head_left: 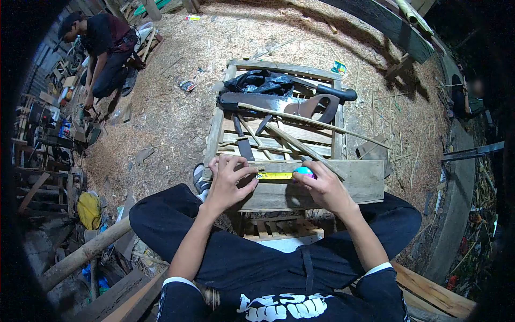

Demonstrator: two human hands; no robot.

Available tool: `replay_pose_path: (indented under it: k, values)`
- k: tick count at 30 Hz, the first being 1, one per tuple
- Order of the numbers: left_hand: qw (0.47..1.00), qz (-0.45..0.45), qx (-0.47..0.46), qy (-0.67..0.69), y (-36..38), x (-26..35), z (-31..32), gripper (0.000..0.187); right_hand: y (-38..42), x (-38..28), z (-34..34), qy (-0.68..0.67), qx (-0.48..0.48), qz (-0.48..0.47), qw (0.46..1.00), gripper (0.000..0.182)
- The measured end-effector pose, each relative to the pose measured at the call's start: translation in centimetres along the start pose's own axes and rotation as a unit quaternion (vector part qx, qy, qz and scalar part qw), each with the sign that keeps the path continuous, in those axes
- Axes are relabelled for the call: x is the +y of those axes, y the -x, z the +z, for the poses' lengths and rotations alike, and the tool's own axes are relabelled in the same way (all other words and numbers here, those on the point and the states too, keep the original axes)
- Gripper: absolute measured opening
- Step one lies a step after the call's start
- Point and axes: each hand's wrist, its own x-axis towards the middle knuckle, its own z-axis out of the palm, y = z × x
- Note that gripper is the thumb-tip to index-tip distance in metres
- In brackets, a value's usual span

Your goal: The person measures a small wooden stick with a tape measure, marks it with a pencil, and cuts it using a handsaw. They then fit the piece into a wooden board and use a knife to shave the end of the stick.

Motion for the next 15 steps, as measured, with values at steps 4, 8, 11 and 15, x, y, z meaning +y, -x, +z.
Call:
replay_pose_path:
  k: [4, 8, 11, 15]
  values:
    - [1.0, -0.004, 0.006, 0.01, 0.03, 0.01, 0.1, 0.027, 0.17, 0.18, 0.18, 0.001, -0.002, 0.0, 1.0, 0.051]
    - [1.0, -0.007, -0.001, 0.007, 0.04, 0.08, 0.03, 0.027, 0.09, 0.11, 0.13, 0.005, -0.003, 0.001, 1.0, 0.051]
    - [1.0, -0.007, -0.001, 0.003, 0.05, 0.14, -0.02, 0.027, 0.1, 0.17, 0.2, 0.005, -0.001, 0.0, 1.0, 0.051]
    - [1.0, -0.012, -0.005, 0.008, 0.11, 0.05, -0.02, 0.027, 0.05, 0.19, 0.34, 0.006, 0.003, 0.0, 1.0, 0.051]
